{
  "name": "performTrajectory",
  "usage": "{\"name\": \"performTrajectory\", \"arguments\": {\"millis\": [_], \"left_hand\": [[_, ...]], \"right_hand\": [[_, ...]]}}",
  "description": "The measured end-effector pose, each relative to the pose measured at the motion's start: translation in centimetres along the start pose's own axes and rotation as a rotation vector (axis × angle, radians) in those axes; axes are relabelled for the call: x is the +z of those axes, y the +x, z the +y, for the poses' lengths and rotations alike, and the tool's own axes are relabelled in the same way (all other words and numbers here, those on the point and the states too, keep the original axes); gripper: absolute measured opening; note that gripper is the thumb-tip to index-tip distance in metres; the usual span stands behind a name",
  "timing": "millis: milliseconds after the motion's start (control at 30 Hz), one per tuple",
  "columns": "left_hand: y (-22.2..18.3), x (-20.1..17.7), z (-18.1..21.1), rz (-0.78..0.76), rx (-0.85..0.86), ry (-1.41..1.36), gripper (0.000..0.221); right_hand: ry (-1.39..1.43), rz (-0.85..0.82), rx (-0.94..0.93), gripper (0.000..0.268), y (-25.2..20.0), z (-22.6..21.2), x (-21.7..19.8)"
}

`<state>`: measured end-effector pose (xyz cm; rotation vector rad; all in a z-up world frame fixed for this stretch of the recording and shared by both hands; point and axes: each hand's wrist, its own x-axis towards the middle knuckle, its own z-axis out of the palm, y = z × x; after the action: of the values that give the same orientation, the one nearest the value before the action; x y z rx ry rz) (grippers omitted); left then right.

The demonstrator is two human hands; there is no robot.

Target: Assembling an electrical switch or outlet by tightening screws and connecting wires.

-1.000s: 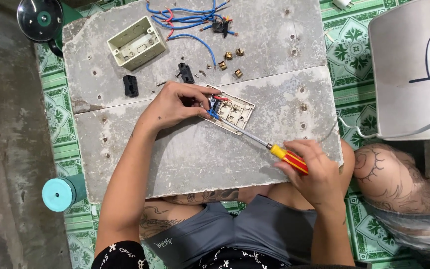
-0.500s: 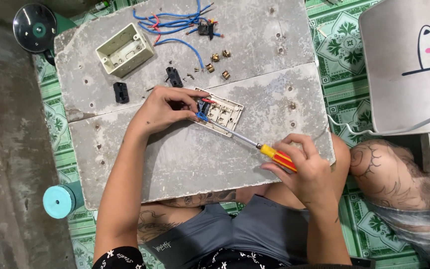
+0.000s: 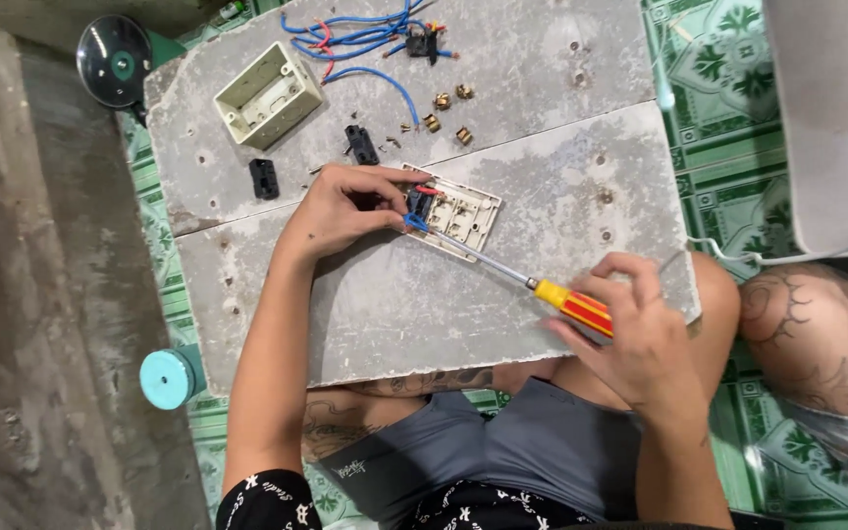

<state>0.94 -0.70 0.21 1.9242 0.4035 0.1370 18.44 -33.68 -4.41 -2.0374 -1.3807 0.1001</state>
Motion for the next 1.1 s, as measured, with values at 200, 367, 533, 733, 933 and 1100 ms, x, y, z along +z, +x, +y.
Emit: {"name": "performTrajectory", "arguments": {"millis": [200,367,533,733,933,1100], "left_hand": [[0.2,-0.1,-0.3,-0.014,0.004,-0.007,0.011],[0.5,-0.1,0.1,-0.01,-0.005,-0.001,0.012],[0.5,0.0,-0.2,-0.01,-0.012,-0.006,0.014],[0.4,0.2,-0.7,0.007,-0.016,-0.013,0.015],[0.4,0.3,-0.9,0.009,-0.006,-0.021,0.016],[0.5,0.5,-0.9,0.028,0.006,-0.019,0.017]], "right_hand": [[0.117,-0.014,0.008,0.026,-0.5,0.7,0.4],[-0.038,0.003,-0.034,0.023,-0.2,0.1,0.6],[0.07,0.025,-0.067,0.037,-0.3,0.7,0.2],[0.111,0.012,-0.071,0.021,0.2,0.4,0.1],[0.042,0.0,-0.089,0.03,-0.3,0.5,-0.1],[0.092,0.011,-0.067,0.024,-0.3,0.7,-0.1]]}}
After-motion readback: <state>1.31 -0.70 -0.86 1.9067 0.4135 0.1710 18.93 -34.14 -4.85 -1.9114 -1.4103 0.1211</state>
